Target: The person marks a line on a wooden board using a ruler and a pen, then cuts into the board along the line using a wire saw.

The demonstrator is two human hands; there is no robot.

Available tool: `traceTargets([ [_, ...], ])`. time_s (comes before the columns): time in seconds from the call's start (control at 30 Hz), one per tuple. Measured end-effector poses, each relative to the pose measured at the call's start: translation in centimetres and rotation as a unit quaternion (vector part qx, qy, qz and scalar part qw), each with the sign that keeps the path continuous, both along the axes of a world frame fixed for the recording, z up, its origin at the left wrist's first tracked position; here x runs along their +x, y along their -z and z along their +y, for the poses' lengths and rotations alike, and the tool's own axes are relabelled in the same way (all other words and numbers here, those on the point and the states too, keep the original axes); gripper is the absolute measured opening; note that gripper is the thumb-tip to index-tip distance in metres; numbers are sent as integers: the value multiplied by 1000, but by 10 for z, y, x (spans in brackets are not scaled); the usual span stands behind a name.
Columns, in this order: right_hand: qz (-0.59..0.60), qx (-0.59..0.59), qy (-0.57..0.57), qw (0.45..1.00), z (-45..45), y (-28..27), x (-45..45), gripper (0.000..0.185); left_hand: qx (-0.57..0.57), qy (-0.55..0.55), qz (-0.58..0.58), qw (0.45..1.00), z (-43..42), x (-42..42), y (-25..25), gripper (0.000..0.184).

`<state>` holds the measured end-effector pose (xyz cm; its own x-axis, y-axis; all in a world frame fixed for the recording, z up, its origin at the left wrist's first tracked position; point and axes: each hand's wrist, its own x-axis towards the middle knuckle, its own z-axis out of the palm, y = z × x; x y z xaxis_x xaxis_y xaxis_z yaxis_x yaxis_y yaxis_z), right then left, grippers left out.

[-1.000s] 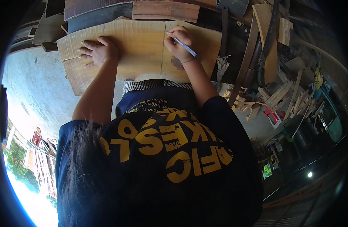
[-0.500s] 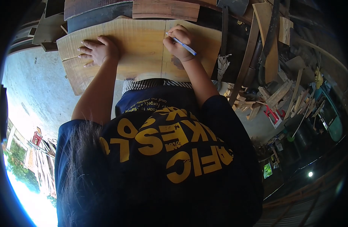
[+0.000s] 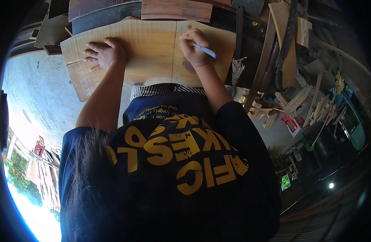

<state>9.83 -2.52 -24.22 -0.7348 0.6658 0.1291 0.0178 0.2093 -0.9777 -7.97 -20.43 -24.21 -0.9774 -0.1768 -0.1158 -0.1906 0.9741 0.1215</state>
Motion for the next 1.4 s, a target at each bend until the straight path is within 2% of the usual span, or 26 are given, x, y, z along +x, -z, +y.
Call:
traceTargets([
  [0.03,0,1,0,1000,1,-2,2,9,0,1,1,1000,0,0,0,78],
  [0.1,31,44,91,994,4,-9,9,9,1,0,-2,1000,0,0,0,78],
  [0.13,-15,182,57,981,17,-6,22,14,2,0,-3,1000,0,0,0,78],
  [0.17,-16,182,59,981,24,-4,36,14,2,2,-4,1000,0,0,0,78],
  [0.27,-133,281,46,949,39,-7,73,17,10,2,-1,1000,1,0,-1,77],
  [0.37,-150,292,113,938,41,-6,81,19,14,2,-7,1000,1,0,-3,77],
  [0.43,-158,311,120,930,41,-9,76,21,19,-3,-6,1000,2,0,-3,76],
  [0.5,-221,382,110,890,40,-11,76,21,16,1,-6,1000,2,0,-4,75],
  [0.67,-250,399,105,876,41,-13,76,24,8,11,-4,1000,3,2,-7,69],
  [0.8,-228,414,103,875,41,-14,72,26,15,6,-9,1000,4,3,-9,67],
  [0.9,-196,413,116,882,41,-11,74,36,17,2,-14,1000,4,3,-9,68],
  [0.97,-257,432,69,862,42,-15,77,44,11,0,-17,1000,4,2,-8,68],
  [1.1,-220,401,108,883,41,-9,76,45,7,-2,-19,1000,4,2,-6,68],
  [1.17,-258,420,64,867,42,-16,75,29,0,0,-18,1000,3,2,-5,68],
  [1.3,-224,401,84,884,42,-15,72,29,4,3,-17,1000,3,2,-5,69],
  [1.4,-267,433,56,859,43,-16,75,37,6,2,-14,1000,2,2,-3,69],
])
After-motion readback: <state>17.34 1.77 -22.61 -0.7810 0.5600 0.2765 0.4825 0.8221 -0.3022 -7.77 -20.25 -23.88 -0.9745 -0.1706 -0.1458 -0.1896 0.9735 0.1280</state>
